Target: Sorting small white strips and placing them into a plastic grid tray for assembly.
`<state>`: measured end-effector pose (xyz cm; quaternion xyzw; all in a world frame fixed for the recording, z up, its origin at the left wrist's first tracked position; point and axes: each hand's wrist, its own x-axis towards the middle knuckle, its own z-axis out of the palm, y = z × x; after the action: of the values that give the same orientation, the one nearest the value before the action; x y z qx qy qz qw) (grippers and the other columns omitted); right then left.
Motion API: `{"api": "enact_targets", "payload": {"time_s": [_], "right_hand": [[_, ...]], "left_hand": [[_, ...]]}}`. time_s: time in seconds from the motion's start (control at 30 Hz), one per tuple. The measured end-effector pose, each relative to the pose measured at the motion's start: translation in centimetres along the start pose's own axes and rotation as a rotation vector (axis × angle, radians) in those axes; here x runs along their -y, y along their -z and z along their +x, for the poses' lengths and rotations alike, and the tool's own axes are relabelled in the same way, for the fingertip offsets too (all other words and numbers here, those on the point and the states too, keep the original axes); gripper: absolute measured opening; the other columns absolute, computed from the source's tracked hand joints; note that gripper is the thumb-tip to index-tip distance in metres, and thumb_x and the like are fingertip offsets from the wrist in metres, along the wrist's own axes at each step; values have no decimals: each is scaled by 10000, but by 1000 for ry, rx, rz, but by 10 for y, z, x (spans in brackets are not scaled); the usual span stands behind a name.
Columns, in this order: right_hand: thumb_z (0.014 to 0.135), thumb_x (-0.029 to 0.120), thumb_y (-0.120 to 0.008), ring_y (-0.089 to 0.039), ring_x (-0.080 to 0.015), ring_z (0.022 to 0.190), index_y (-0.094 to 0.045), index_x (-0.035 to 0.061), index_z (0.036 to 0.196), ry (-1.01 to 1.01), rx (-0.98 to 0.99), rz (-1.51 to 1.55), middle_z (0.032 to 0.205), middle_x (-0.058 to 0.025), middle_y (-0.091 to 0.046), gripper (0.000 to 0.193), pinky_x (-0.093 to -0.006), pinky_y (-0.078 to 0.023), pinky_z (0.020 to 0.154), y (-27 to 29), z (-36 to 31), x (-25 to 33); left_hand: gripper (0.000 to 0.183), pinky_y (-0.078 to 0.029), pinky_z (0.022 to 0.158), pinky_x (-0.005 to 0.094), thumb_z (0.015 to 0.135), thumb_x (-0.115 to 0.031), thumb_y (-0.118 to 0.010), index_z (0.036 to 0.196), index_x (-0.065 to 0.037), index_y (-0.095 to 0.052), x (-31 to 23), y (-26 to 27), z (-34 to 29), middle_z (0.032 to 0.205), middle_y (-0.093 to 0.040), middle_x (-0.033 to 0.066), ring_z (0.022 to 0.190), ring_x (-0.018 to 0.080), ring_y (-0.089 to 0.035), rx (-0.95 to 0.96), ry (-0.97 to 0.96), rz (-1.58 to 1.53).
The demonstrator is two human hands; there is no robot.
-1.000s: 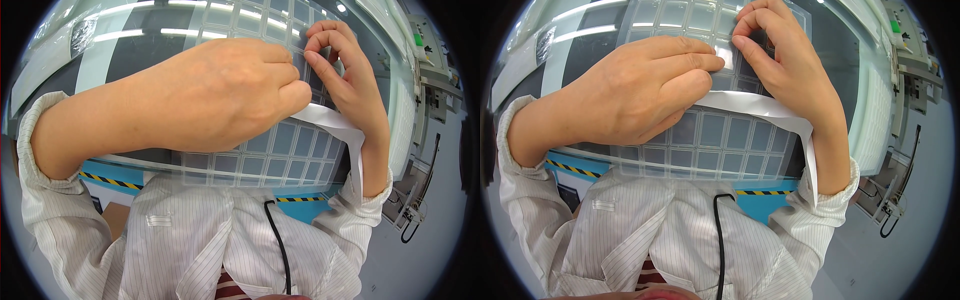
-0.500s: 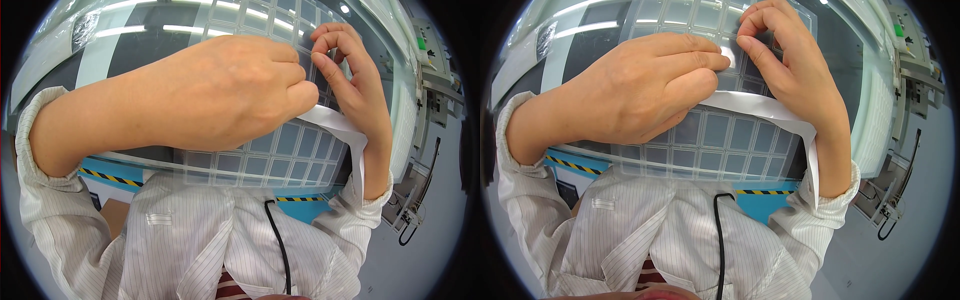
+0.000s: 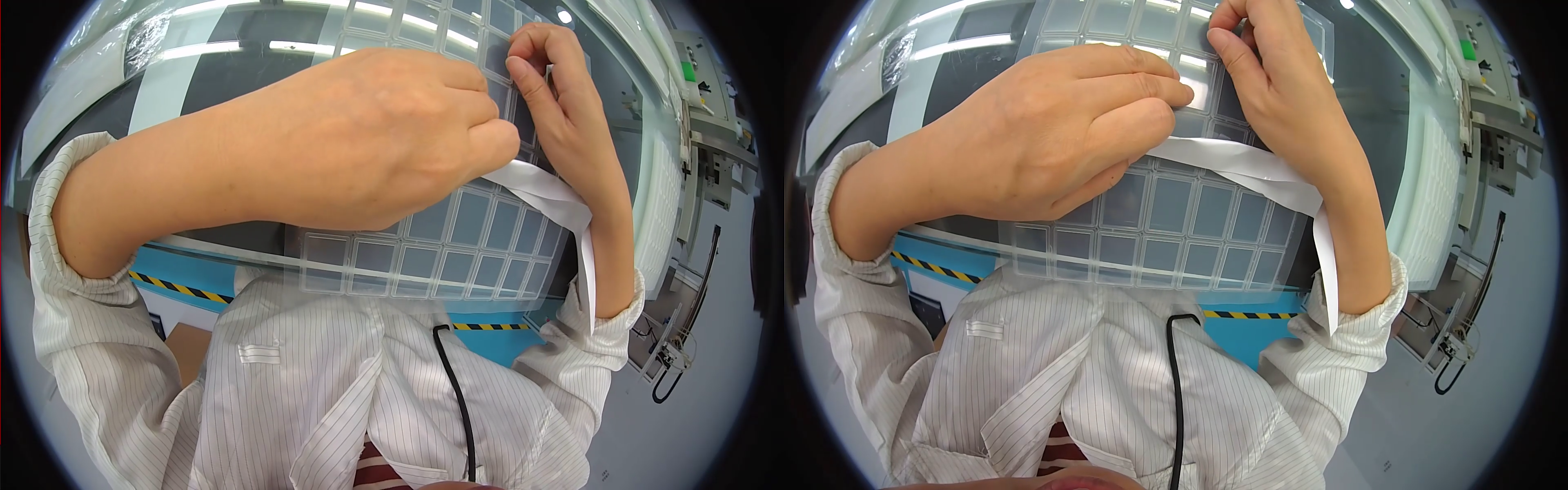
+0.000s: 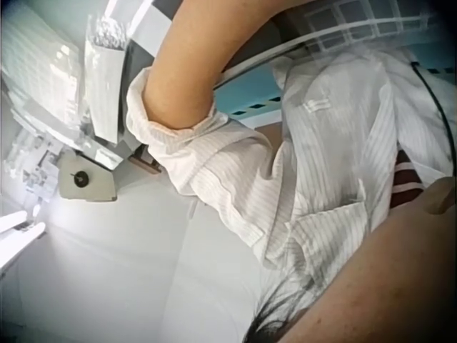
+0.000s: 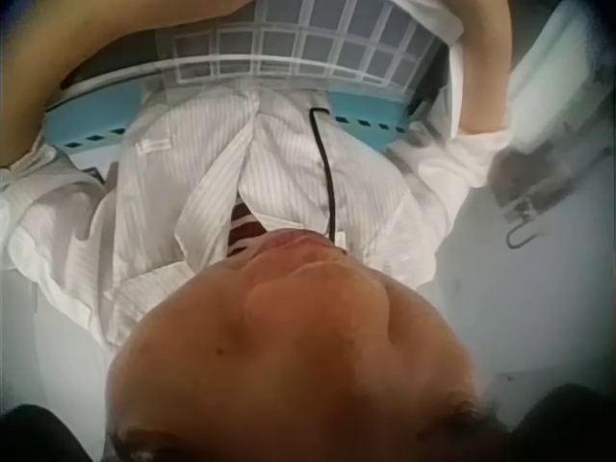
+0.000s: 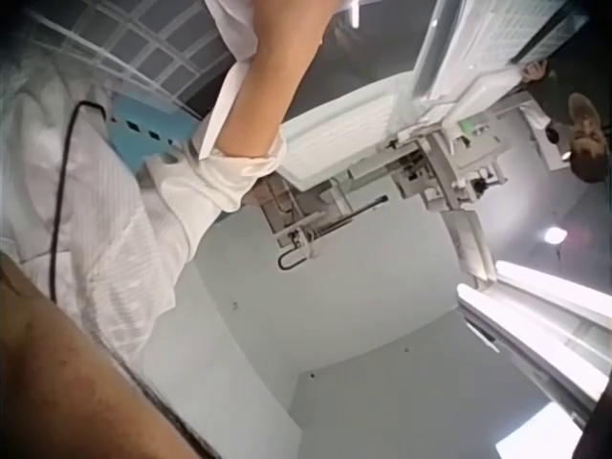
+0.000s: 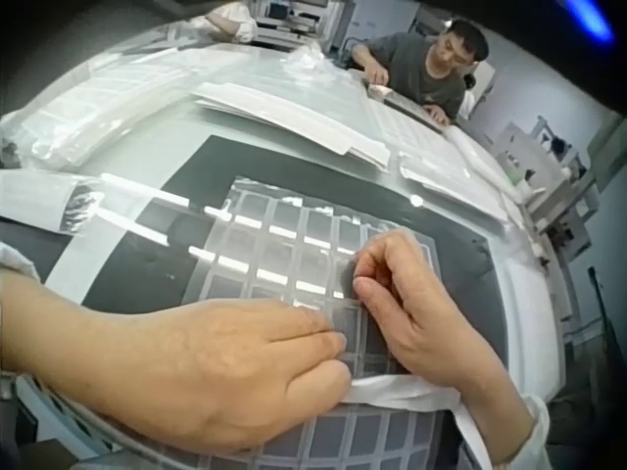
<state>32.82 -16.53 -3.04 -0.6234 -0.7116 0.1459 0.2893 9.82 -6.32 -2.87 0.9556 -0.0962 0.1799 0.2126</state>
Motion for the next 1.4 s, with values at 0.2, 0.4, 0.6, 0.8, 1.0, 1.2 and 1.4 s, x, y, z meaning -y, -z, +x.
{"api": "enact_targets", "payload": {"time_s": [0.2, 0.4, 0.6, 0.8, 1.0, 1.2, 1.4], "right_hand": [[989, 101, -671, -439, -134, 897, -555, 44, 1118, 77, -24, -77, 1106, -27, -519, 183, -248, -411, 818, -6, 1, 10], [1014, 111, -639, -506, -100, 898, -588, 28, 1119, -160, -31, 36, 1064, -8, -571, 143, -236, -429, 840, 8, -3, 22], [970, 47, -677, -625, -105, 976, -655, -27, 1112, -150, 226, 368, 1044, -37, -671, 162, -262, -490, 883, 32, -17, 73], [881, -38, -723, -656, -133, 882, -683, -34, 1006, -108, 96, 322, 988, -63, -696, 131, -264, -519, 802, 23, -22, 72], [812, -81, -726, -642, -144, 875, -669, -13, 922, 232, -31, 53, 1001, -83, -691, 141, -279, -508, 767, 10, -19, 67], [917, 73, -667, -555, -114, 978, -638, -16, 950, 65, 134, 386, 1151, -115, -616, 99, -262, -414, 883, 38, -20, 56], [955, 121, -653, -511, -106, 922, -639, 15, 940, -132, 203, 195, 1184, -54, -601, 108, -253, -396, 826, 32, -19, 27]], "left_hand": [[219, -554, 944, 430, 782, 7, -679, 977, 18, -580, 0, -1, -3, 1154, -681, 173, 1131, 361, -655, -30, -29, 6], [167, -550, 900, 424, 844, 25, -642, 996, 23, -573, 1, -3, -2, 1143, -675, 182, 1082, 373, -654, -51, -24, -19], [84, -471, 694, 379, 927, -6, -602, 1008, 7, -587, -2, 13, -2, 951, -634, 136, 788, 299, -581, -204, 121, -190], [109, -395, 603, 303, 971, -86, -592, 931, 16, -596, -11, 23, -1, 759, -538, 61, 665, 148, -485, -102, 355, -471], [129, -386, 607, 279, 983, -84, -576, 910, 21, -594, -12, 21, -3, 748, -518, 14, 695, 81, -462, -33, 542, -726], [82, -408, 622, 284, 950, -49, -595, 891, 6, -607, -14, 23, -1, 774, -565, 49, 695, 125, -509, 32, 426, -577], [114, -540, 805, 405, 822, 37, -653, 926, 5, -618, -15, 1, 1, 1020, -694, 140, 942, 334, -666, -136, -40, -191]]}}
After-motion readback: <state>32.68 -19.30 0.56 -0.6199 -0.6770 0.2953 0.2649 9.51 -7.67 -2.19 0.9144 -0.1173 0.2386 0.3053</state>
